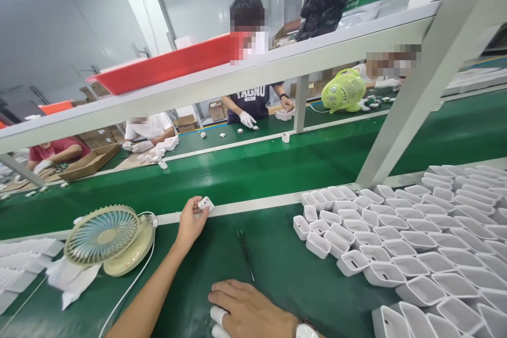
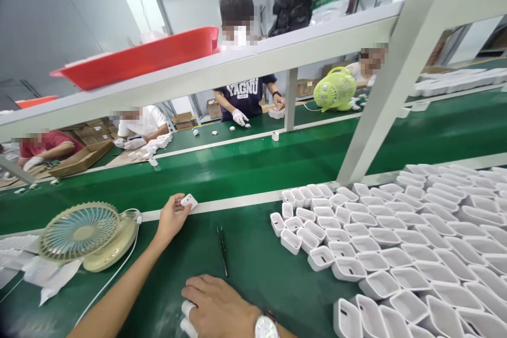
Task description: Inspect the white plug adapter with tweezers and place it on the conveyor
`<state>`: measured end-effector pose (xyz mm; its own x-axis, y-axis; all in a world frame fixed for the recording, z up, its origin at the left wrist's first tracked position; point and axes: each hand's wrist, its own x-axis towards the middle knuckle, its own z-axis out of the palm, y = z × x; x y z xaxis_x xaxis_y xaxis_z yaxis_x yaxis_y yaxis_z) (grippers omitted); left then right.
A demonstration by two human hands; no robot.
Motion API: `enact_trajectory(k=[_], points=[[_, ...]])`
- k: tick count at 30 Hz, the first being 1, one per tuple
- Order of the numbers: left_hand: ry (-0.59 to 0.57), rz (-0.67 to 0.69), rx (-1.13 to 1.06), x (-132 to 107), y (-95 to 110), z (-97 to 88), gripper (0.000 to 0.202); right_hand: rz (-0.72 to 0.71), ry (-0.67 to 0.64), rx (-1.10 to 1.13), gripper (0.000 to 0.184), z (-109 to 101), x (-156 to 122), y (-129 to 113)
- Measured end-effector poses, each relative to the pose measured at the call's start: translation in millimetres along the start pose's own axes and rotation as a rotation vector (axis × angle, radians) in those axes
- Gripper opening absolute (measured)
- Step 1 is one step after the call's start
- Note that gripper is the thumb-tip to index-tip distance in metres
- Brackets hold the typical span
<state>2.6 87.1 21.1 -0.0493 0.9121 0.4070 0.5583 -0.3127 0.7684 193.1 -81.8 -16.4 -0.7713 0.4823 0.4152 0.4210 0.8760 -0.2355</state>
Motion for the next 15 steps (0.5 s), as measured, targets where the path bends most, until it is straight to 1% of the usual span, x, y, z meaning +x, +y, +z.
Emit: enact_trajectory(k=[2,4,7,10,12,13,15], points=[[0.046,-0.023,0.020,23,-4,6.8,0.032,0.004,0.016,0.009,0.030,1,-1,1],[0.085,-0.048,0.033,40,-6,13.3,0.030,-0.009,0.019,0.006,0.031,1,-1,2],[0.126,-0.073,0.034,48,-5,21.6,0.034,-0.053,0.012,-0.022,0.031,3,0,5],[0.177,-0.070,0.032,41,3,27.2,0.040,-0.053,0.010,-0.053,0.029,1,1,5],[0.169,-0.056,0.016,29,16,29.6,0.036,-0.046,-0.009,-0.070,0.025,-5,1,2],[0.137,-0.049,-0.002,22,25,30.5,0.033,-0.046,-0.026,-0.078,0.023,-9,2,0],[0.013,-0.034,-0.050,8,49,32.3,0.031,-0.062,-0.071,-0.099,0.020,-17,3,-3]])
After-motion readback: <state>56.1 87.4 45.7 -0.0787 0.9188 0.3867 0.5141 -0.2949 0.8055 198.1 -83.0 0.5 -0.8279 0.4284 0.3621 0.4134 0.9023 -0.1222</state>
